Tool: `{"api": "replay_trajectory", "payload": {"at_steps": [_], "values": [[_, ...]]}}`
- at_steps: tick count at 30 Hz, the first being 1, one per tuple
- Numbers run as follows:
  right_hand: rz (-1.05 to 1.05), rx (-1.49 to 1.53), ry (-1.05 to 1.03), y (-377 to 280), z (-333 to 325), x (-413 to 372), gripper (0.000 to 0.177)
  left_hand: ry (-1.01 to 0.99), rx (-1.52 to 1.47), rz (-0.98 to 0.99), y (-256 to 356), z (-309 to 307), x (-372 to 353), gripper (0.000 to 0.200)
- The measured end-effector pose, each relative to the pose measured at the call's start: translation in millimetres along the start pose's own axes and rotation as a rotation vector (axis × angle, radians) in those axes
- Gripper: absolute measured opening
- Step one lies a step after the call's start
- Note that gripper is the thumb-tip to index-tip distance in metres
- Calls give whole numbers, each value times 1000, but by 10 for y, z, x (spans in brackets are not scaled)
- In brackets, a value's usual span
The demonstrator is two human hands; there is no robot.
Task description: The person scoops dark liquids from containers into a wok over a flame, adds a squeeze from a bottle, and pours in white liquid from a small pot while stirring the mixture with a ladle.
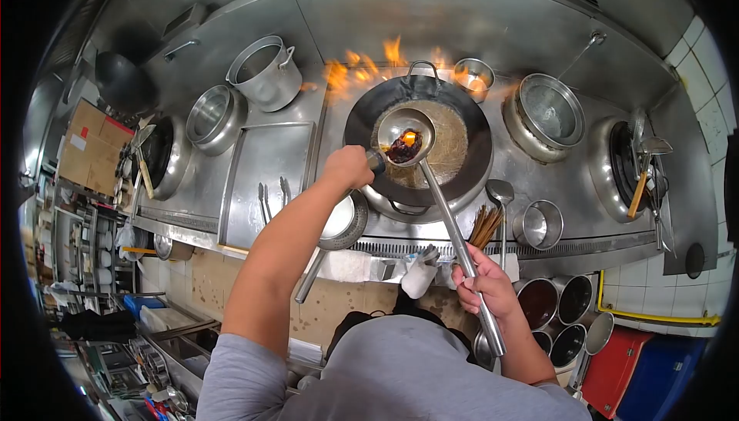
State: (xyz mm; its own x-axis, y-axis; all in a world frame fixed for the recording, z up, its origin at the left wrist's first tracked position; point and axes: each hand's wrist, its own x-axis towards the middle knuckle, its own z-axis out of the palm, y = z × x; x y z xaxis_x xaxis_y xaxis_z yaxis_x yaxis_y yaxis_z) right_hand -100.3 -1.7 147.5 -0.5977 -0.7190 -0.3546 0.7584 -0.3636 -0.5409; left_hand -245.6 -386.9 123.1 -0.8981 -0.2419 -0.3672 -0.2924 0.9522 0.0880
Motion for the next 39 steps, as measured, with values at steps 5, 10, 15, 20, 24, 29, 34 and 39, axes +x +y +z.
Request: {"api": "replay_trajectory", "payload": {"at_steps": [5,10,15,20,24,29,34,39], "values": [[-2,20,3,13,11,-13,90,-6,0,4,12,-39,-34,40],[5,39,-3,13,-3,-6,89,-11,8,-10,20,-71,-56,37],[-7,57,8,14,-66,21,85,40,-29,26,-19,-45,-52,46],[-42,41,63,-19,-177,189,79,236,-308,110,-71,-2,-231,60],[-87,-153,144,-39,-264,415,81,455,-752,298,-216,244,-352,64],[-314,-776,388,65,-455,696,88,611,-1034,260,-250,325,-819,56],[-533,-1218,580,32,-213,597,82,592,-1245,240,-375,392,-1420,59],[-604,-1353,562,367,-330,564,86,578,-1310,247,-485,552,-1888,66]]}}
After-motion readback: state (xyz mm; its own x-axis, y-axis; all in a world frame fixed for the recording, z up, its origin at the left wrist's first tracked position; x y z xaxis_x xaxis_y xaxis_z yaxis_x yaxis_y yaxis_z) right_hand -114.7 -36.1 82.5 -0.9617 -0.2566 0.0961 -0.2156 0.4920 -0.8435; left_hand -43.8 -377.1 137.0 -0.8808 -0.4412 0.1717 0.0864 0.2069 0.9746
